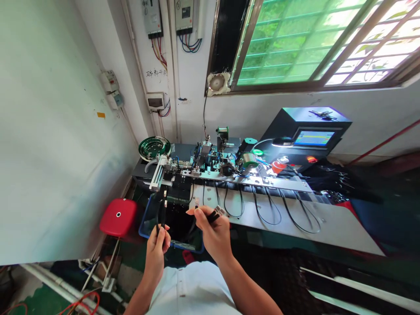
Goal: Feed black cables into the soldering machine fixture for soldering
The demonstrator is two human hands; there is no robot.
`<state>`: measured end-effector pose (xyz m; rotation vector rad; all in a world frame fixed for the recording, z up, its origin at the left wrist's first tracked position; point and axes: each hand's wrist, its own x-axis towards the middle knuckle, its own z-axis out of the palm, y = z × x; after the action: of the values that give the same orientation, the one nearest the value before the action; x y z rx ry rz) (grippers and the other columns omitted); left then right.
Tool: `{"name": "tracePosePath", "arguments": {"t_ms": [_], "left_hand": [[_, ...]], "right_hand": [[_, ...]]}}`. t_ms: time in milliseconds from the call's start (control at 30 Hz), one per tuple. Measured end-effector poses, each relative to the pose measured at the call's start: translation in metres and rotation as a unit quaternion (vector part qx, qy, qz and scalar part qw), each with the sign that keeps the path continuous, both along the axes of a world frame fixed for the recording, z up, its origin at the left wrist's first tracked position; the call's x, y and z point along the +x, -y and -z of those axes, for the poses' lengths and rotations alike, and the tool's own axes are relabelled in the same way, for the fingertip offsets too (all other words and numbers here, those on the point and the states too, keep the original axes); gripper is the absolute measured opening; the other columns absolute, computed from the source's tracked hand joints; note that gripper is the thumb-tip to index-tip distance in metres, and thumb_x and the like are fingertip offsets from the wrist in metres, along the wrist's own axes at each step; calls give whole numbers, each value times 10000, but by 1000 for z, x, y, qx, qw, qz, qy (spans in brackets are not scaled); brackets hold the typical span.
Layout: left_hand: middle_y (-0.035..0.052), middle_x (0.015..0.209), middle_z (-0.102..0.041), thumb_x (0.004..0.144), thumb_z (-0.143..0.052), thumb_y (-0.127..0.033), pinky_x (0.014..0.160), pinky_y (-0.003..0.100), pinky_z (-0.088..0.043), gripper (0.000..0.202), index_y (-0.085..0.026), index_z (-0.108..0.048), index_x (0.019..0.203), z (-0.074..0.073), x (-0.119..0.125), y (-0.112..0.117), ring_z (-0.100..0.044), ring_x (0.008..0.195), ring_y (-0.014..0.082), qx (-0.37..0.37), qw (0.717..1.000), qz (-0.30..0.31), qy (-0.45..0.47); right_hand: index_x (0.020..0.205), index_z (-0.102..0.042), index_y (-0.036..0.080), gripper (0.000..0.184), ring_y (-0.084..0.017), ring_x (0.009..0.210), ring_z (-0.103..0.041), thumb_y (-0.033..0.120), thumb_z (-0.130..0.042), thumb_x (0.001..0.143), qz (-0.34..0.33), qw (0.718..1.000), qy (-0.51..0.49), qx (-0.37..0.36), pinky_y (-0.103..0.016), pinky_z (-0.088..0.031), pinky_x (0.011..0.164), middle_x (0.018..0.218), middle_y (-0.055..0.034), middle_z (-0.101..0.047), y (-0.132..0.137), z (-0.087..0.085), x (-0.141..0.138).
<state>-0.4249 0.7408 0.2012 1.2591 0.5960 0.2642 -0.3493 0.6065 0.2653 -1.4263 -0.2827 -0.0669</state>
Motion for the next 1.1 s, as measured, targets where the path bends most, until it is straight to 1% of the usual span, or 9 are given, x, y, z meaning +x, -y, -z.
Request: {"name": "tracePosePath", "arguments": {"t_ms": [333,400,533,667,767,833,933,1000,1100], "left_hand": [[-60,539,-428,685,-666,-713,474,181,-254,614,-136,-590,880,3,-3,0,-342,503,65,17,1000,17,-11],[-62,538,-427,681,-668,-716,470,176,-251,619,-136,-586,884,3,-3,0,-346,504,64,15,1000,19,-14],[-65,532,-427,699,-647,-722,459,170,-248,619,-138,-582,895,1,-4,4,-348,493,61,24,999,26,-12],[-65,521,-434,732,-606,-729,448,167,-250,607,-144,-574,893,-4,-7,10,-346,473,60,40,998,41,5],[-65,500,-428,758,-567,-734,435,167,-241,599,-149,-572,882,-8,-9,14,-336,456,63,62,997,52,16],[-63,495,-428,765,-552,-738,433,167,-245,600,-149,-573,880,-12,-10,17,-333,451,64,77,995,57,19],[-63,493,-423,752,-550,-753,428,165,-250,617,-148,-573,874,-17,-9,19,-334,450,65,83,994,62,19],[-65,493,-413,739,-558,-760,424,164,-249,626,-148,-574,865,-19,-9,21,-330,449,64,79,994,66,17],[-67,495,-398,734,-570,-755,417,165,-244,613,-152,-578,843,-19,-9,22,-312,447,63,77,994,70,15]], "right_hand": [[734,-700,150,432,-75,457,-260,506,-537,917,-32,999,4,17,-234,-204,441,503,54,-323,-1,4,-1],[727,-677,156,432,-80,460,-281,495,-508,935,-26,999,19,-7,-236,-223,448,511,50,-343,-2,3,-1],[726,-593,174,411,-104,531,-399,454,-427,977,-19,994,69,-79,-240,-312,512,614,14,-485,-2,4,5],[715,-488,197,386,-130,612,-449,414,-348,1002,-37,983,108,-143,-251,-364,595,678,0,-497,-5,15,17],[700,-454,202,390,-159,714,-480,423,-340,1000,-5,975,139,-175,-293,-384,693,766,-30,-512,-9,26,21],[694,-437,206,412,-163,721,-482,456,-322,1001,6,979,129,-159,-309,-384,710,766,-34,-515,-13,31,21],[686,-402,217,454,-119,539,-376,550,-310,981,-38,996,45,-68,-265,-340,550,620,24,-422,-17,35,16],[695,-442,210,447,-98,497,-309,601,-458,910,-82,996,-3,-29,-247,-283,487,582,52,-366,-19,33,11],[713,-552,181,397,-87,500,-314,556,-635,810,-164,985,-53,-11,-240,-257,475,558,56,-373,-20,29,6]]}}
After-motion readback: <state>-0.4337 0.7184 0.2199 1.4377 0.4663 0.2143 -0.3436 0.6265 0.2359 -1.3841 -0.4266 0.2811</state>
